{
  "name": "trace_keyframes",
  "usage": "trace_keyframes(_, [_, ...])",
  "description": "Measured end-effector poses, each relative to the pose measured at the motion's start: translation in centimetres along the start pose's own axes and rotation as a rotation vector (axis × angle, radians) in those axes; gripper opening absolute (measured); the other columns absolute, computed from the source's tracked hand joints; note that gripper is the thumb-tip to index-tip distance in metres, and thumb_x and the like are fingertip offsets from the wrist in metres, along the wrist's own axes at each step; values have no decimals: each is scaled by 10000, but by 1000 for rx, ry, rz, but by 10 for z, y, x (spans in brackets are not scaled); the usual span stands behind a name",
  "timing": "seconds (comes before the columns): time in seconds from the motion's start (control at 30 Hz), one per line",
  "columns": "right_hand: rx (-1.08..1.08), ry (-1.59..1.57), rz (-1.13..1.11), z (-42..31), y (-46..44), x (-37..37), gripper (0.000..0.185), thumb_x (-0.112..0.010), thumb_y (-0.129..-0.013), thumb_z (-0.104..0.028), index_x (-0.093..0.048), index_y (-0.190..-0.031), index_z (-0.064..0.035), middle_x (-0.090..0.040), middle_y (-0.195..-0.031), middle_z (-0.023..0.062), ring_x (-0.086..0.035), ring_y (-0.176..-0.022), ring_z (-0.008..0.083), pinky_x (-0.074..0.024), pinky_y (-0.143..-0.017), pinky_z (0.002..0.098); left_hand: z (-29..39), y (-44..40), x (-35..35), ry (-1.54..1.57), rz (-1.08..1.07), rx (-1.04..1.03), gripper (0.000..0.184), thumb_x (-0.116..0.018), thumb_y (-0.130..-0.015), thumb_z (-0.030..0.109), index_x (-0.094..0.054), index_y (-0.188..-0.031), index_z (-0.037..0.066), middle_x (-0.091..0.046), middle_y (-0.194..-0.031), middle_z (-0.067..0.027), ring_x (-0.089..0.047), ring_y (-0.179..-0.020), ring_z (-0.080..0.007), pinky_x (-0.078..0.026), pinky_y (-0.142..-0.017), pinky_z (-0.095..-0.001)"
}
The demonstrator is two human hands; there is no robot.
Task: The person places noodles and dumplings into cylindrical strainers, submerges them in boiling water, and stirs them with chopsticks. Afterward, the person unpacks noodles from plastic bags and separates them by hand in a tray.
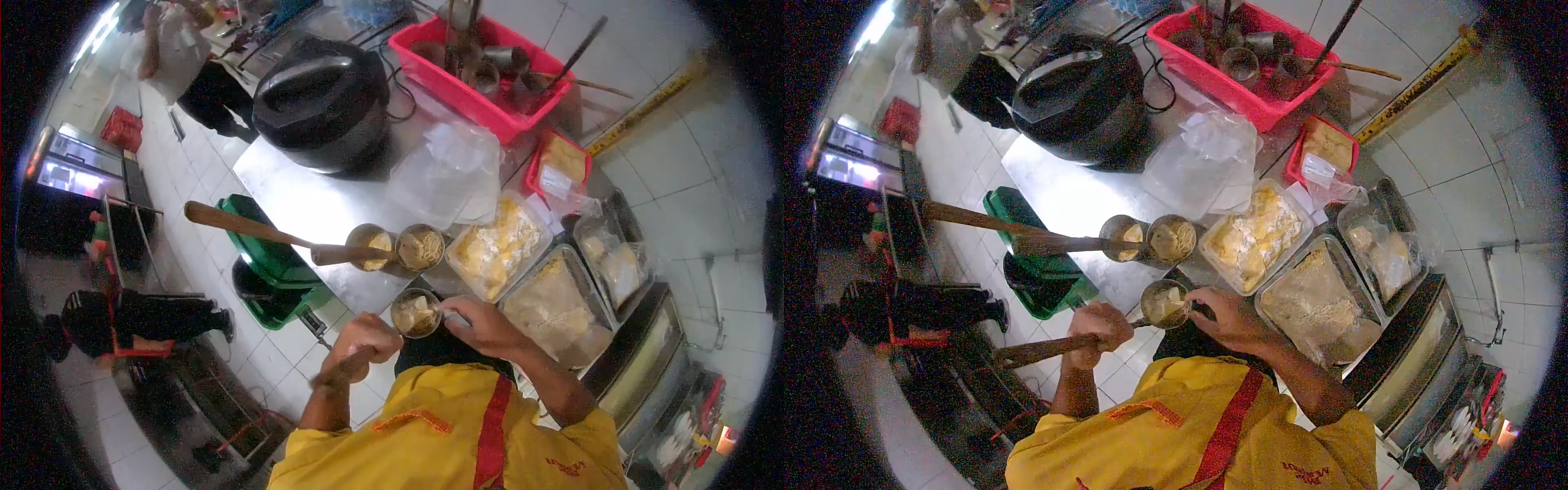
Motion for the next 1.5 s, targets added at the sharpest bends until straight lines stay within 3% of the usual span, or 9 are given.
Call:
trace_keyframes(0.37, [-147, -31, 81, 22, -10, 18, 291, -604, -849, -182, -577, -1086, -15, -609, -1044, 169, -593, -978, 300, -462, -863, 365, 26, 51, 80, -251, 473, -37, 683, -380, -882, 627, -274, -466, 96, -263, -409, 8, -231, -333, -121, -152, -363, -277])
trace_keyframes(0.7, [-104, 35, 70, 5, -46, 8, 272, -602, -851, -162, -568, -1080, -19, -610, -1023, 175, -600, -942, 301, -466, -838, 373, 18, 50, 128, -114, 600, -302, 674, -449, -841, 641, -300, -502, 79, -283, -448, 14, -254, -390, -107, -162, -392, -275])
trace_keyframes(0.8, [-119, 89, 42, -6, -53, 10, 273, -606, -855, -172, -566, -1082, -28, -611, -1018, 168, -601, -936, 297, -466, -837, 374, 9, 49, 133, -231, 590, -154, 635, -492, -805, 675, -452, -649, 61, -412, -592, -28, -390, -525, -131, -309, -472, -287])
trace_keyframes(0.87, [-110, 83, 53, -2, -56, 7, 279, -611, -854, -180, -565, -1086, -32, -612, -1017, 164, -602, -935, 297, -466, -837, 375, 19, 22, 123, -539, 804, -203, 725, -562, -752, 690, -532, -1019, 16, -544, -930, -130, -541, -881, -225, -443, -779, -356])
trace_keyframes(0.97, [-55, 113, 79, -1, -59, 6, 286, -617, -853, -191, -565, -1090, -40, -612, -1020, 159, -602, -931, 298, -468, -835, 378, 15, 10, 131, -398, 761, -148, 939, -607, -719, 676, -362, -1317, -4, -432, -1288, -195, -404, -1232, -306, -293, -1057, -425])
trace_keyframes(1.07, [-4, 160, 98, -8, -60, 9, 291, -626, -848, -190, -566, -1093, -45, -608, -1031, 158, -602, -936, 298, -469, -837, 378, 10, -2, 143, -304, 512, -30, 980, -604, -719, 675, -324, -1360, -11, -408, -1353, -208, -363, -1291, -322, -266, -1085, -445])
trace_keyframes(1.23, [51, 246, 173, -27, -64, 12, 332, -642, -836, -173, -558, -1130, -42, -598, -1073, 168, -605, -960, 297, -475, -844, 367, 5, -24, 150, -244, 408, 32, 762, -578, -787, 618, -504, -1197, -20, -573, -1135, -161, -538, -1086, -252, -416, -935, -393])
trace_keyframes(1.33, [90, -167, 199, -29, -73, 9, 379, -651, -823, -158, -542, -1163, -32, -592, -1100, 180, -608, -967, 299, -481, -839, 358, -4, -30, 156, -328, 410, 72, 686, -573, -813, 584, -529, -1129, -22, -593, -1027, -122, -578, -962, -212, -463, -823, -343])
trace_keyframes(1.5, [30, -175, 199, -59, -90, 9, 379, -656, -797, -144, -551, -1147, -43, -597, -1079, 182, -603, -947, 316, -480, -827, 359, -9, -41, 153, -311, 467, 1, 364, -548, -882, 370, -505, -850, 9, -532, -798, -47, -502, -712, -121, -427, -643, -260])
Point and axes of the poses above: each hand's wrist, its own y-axis away from the middle knuckle, its own x-axis out of the back of the hand, z = x × y, the point moved 4 cm from there along -y, towards the middle knuckle
